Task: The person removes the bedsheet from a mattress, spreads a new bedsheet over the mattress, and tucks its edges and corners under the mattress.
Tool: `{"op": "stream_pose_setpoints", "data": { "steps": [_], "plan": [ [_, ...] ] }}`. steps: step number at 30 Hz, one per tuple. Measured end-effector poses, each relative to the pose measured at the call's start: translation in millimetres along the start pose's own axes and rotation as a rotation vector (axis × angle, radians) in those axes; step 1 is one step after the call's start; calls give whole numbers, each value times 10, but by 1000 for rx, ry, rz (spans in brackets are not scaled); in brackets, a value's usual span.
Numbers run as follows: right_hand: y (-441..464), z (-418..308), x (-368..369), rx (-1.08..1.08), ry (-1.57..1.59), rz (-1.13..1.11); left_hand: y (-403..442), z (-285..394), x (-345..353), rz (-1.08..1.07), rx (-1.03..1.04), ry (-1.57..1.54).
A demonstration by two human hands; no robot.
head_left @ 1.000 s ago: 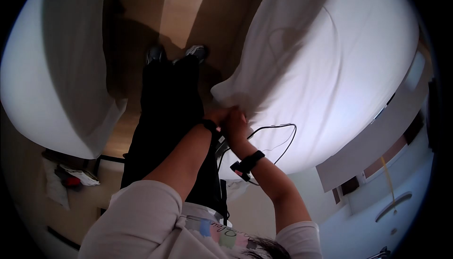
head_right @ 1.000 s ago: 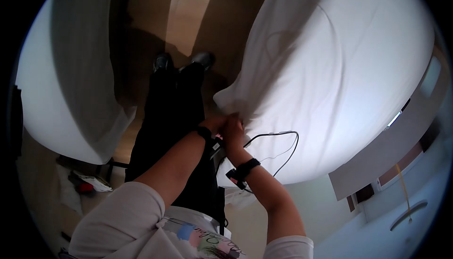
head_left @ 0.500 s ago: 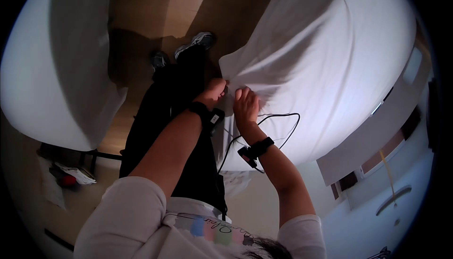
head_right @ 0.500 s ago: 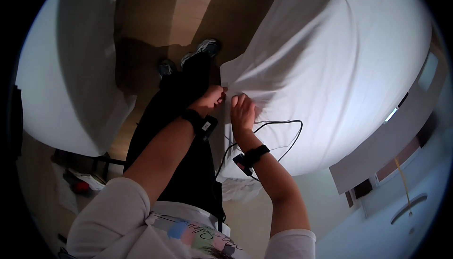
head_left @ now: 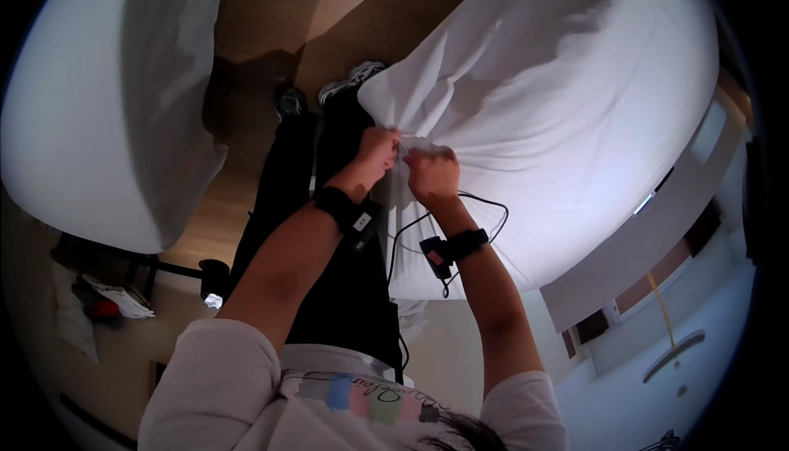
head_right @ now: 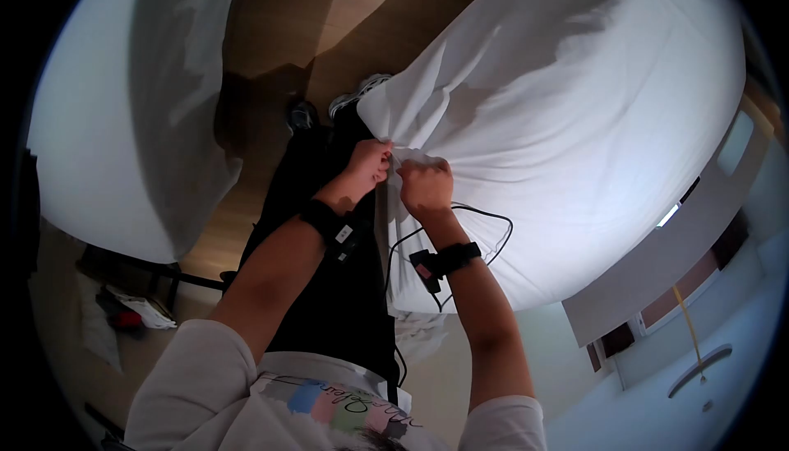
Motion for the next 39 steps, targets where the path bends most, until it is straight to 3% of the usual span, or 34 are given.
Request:
{"op": "stream_pose_setpoints", "data": {
  "steps": [5, 6, 9, 10, 11, 12, 14, 17, 21, 23, 25, 31, 33, 38, 39],
  "plan": [
    [219, -54, 91, 30, -68, 48, 136, 227, -133, -134, -57, 85],
    [218, 9, 172, 72, -107, -107, 131, 212, -139, -131, -57, 86],
    [101, 91, 479, 127, -374, -81, 44, 202, -124, -146, -24, 283],
    [-7, 117, 707, 164, -394, -298, 13, 161, -147, -138, -50, 401],
    [-155, 146, 864, 173, -388, -294, 14, 121, -176, -133, -78, 523],
    [-360, 112, 1072, 72, -489, -229, 55, 12, -235, -298, -103, 565],
    [-721, 4, 1266, -17, -580, -171, -61, -115, -293, -355, -174, 615],
    [-1495, 34, 1799, 233, -431, -997, -264, -353, -498, -429, -250, 656],
    [-2123, 35, 2415, 222, -515, -842, -394, -636, -779, -438, -320, 643],
    [-2352, 65, 2628, 209, -655, -577, -460, -755, -951, -439, -348, 623],
    [-2445, 58, 2751, 167, -663, -557, -469, -871, -1121, -431, -352, 618],
    [-2391, -70, 2501, 22, -619, -643, -372, -1566, -1434, -378, -377, 695],
    [-2286, -257, 2228, 31, -276, -407, -268, -1918, -1533, -358, -411, 696],
    [-2351, -304, 2267, -94, -197, -267, -414, -2554, -1620, -266, -416, 780],
    [-2365, -325, 2285, -105, -228, -216, -490, -2617, -1736, -190, -403, 648]
  ]
}}
Point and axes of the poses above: each hand's wrist, its own y-axis towards the middle knuckle, its own x-axis out of the palm, z = x × y, the point moved 6 cm from there along y, towards the middle knuckle, and after that the axes turned 8 degrees about x, right-handed, at the moved point
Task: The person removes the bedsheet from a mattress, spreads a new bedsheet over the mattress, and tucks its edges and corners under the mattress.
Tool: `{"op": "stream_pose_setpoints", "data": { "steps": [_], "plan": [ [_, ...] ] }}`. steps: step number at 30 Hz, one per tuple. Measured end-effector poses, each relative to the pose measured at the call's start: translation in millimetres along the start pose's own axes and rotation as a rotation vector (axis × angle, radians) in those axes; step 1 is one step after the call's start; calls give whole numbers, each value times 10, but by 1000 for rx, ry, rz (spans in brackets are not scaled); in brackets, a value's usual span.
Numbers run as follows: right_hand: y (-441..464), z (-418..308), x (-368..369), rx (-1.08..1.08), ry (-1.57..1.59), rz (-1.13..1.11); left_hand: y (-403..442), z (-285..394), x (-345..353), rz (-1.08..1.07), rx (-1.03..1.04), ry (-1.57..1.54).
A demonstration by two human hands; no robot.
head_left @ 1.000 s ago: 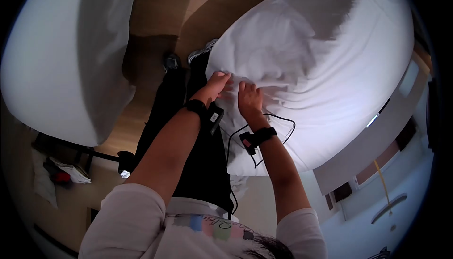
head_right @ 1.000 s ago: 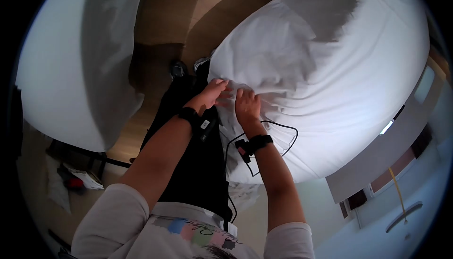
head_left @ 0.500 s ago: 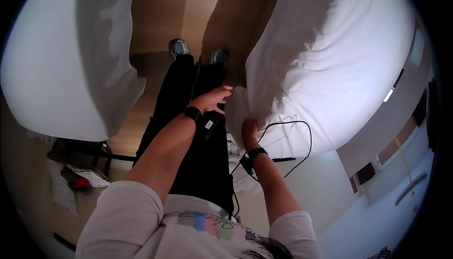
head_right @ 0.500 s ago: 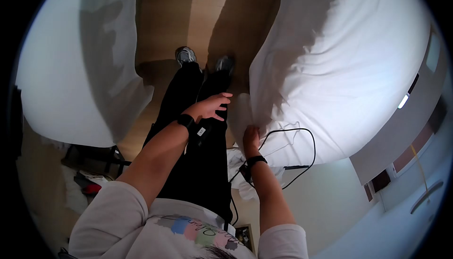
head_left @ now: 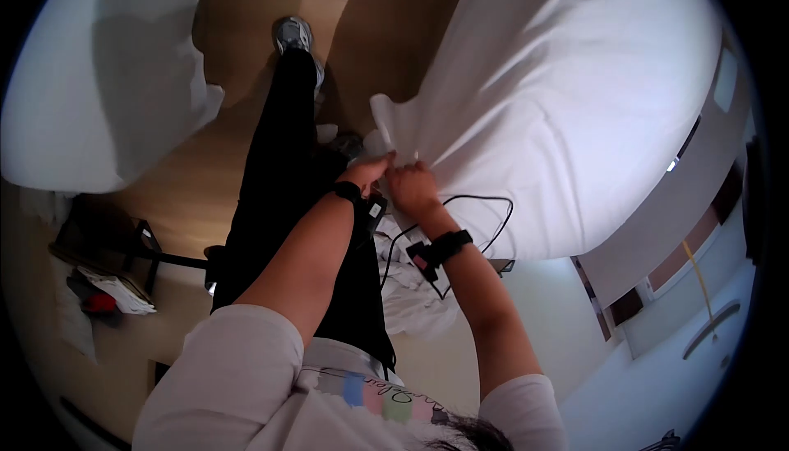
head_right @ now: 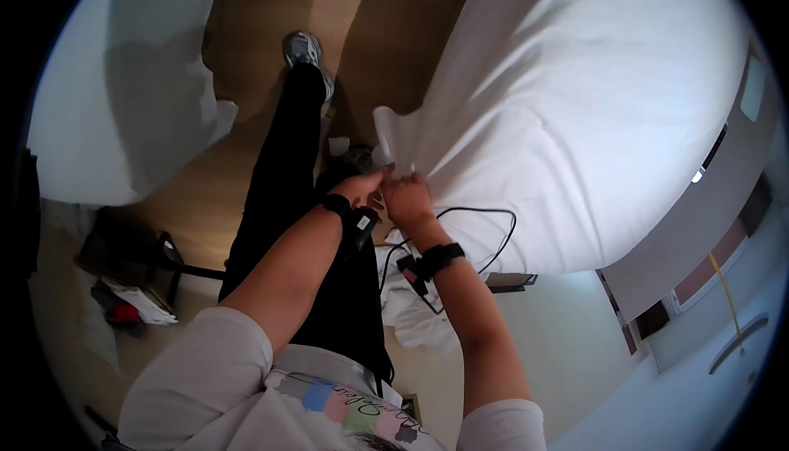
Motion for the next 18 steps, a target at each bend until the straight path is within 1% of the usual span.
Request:
{"op": "stream_pose_setpoints", "data": {
  "steps": [1, 2, 4, 5, 6, 8, 9, 10, 11, 12, 13, 14, 16, 17, 18],
  "plan": [
    [-4, 38, 23, -5, -4, -7, -10, -142, 4, 51, 1, -144],
    [-4, 67, -1, -18, 29, 21, 71, -343, 24, 48, -2, -152],
    [-98, 125, -58, -30, 59, 52, 376, -694, 198, -91, 29, -423],
    [-135, 109, -152, -22, 68, 139, 686, -885, 205, -92, 30, -419],
    [-197, 78, -187, -15, 79, 225, 1109, -994, 231, -160, 203, -421],
    [-286, 39, -135, -19, 149, 250, 1540, -1080, 273, -220, 359, -439],
    [-374, -10, -99, -22, 214, 289, 1470, -806, 236, -170, 978, -49],
    [-422, -33, -11, -24, 220, 292, 1384, -775, 246, -166, 1271, 203],
    [-547, -109, 52, -19, 248, 365, 1225, -760, 255, -103, 1573, 416],
    [-693, -194, 88, -9, 277, 440, 1162, -785, 102, -32, 1398, 248],
    [-861, -238, 184, 27, 393, 371, 1075, -859, -22, 36, 1216, 90],
    [-913, -252, 254, 42, 406, 384, 1024, -867, -180, 103, 1021, -60],
    [-1245, -355, 516, 21, 598, 433, 879, -1171, -349, 233, 635, -327],
    [-1381, -360, 738, 108, 728, 320, 783, -1191, -352, 222, 643, -287],
    [-1527, -359, 1044, 199, 860, 273, 692, -1275, -363, 234, 603, -299]
  ]
}}
Point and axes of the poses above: each hand's wrist, its own y-axis towards the middle knuckle, its own x-axis out of the palm, z = x × y, the point moved 6 cm from there along y, towards the middle knuckle, and after that the axes turned 8 degrees about x, right-handed, at the moved point
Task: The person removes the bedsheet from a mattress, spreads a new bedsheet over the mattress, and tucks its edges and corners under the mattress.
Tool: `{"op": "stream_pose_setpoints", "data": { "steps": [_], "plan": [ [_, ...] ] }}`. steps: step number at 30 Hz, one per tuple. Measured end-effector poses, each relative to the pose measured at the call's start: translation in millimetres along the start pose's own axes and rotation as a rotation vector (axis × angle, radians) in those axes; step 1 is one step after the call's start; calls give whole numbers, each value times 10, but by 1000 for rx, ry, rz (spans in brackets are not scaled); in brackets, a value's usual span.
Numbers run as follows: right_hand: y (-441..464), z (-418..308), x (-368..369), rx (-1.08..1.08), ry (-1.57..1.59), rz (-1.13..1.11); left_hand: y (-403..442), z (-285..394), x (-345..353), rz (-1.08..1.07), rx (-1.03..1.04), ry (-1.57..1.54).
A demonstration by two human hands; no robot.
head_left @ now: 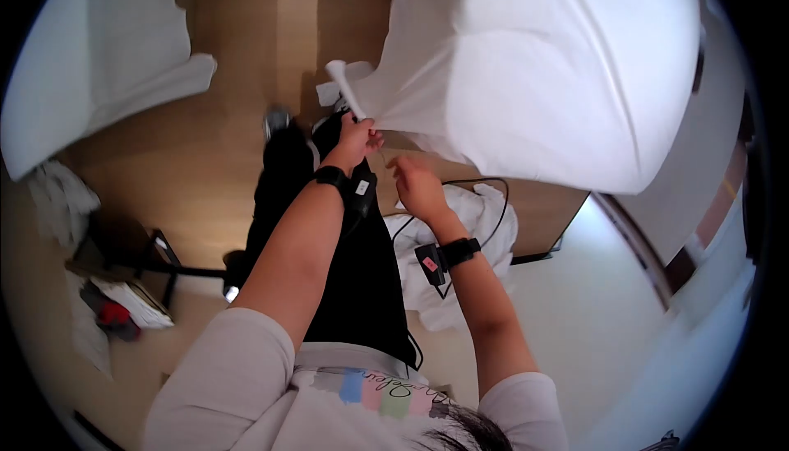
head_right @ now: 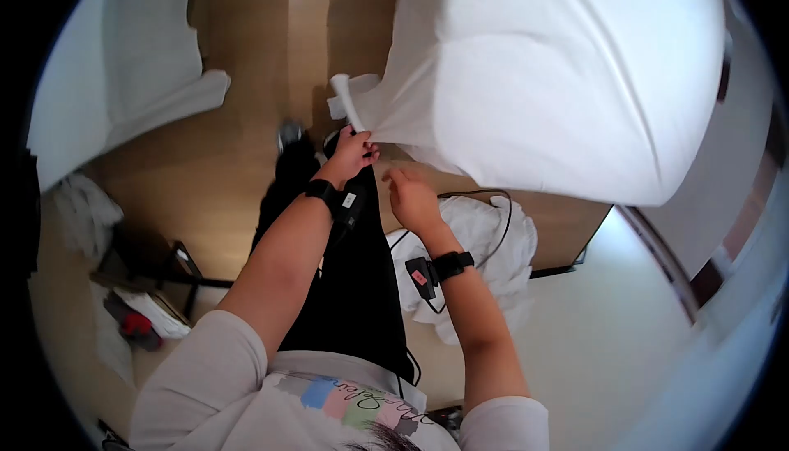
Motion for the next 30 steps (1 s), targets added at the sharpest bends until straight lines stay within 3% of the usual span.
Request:
{"op": "stream_pose_setpoints", "data": {
  "steps": [2, 4, 7, 8, 10, 11, 14, 17, 20, 22, 25, 28, 30],
  "plan": [
    [-423, 657, 398, 266, 159, -57, -192, 43, -122, -15, -24, 50],
    [-953, 1319, 747, 498, 179, -74, -382, 31, -364, 82, -242, 92],
    [-1923, 1657, 1142, 742, 91, -143, -892, 226, -645, -138, -118, 628],
    [-2273, 1753, 1369, 799, 174, -38, -1120, 316, -732, -226, -83, 778],
    [-2871, 1778, 1812, 795, 396, 94, -1447, 401, -1131, -295, -83, 922],
    [-3158, 1864, 2184, 835, 712, 164, -1749, 501, -1244, -319, -68, 978],
    [-3958, 1378, 2538, 850, 1272, 263, -2584, 780, -1812, -362, 11, 1099],
    [-4631, 1025, 2790, 837, 1579, 282, -3296, 1007, -2461, -214, -14, 1054],
    [-5223, 1117, 3118, 773, 1595, 354, -3951, 1179, -2870, -174, -43, 986],
    [-5534, 1183, 3128, 685, 1735, 513, -4293, 1300, -2786, -142, -53, 961],
    [-5980, 1148, 2736, 555, 1815, 725, -4672, 1465, -2489, -31, 111, 861],
    [-6387, 1267, 2423, 564, 1774, 823, -4810, 1520, -2022, -133, 299, 793],
    [-6626, 1482, 2318, 513, 1817, 853, -5024, 1262, -1482, -139, 317, 768]
  ]
}}
Point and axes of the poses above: each hand's wrist, its own y-axis towards the middle knuckle, its own x-axis out of the palm, z = x × y, the point moved 6 cm from there along y, towards the middle knuckle, and after that the axes turned 8 degrees about x, right-handed, at the moved point
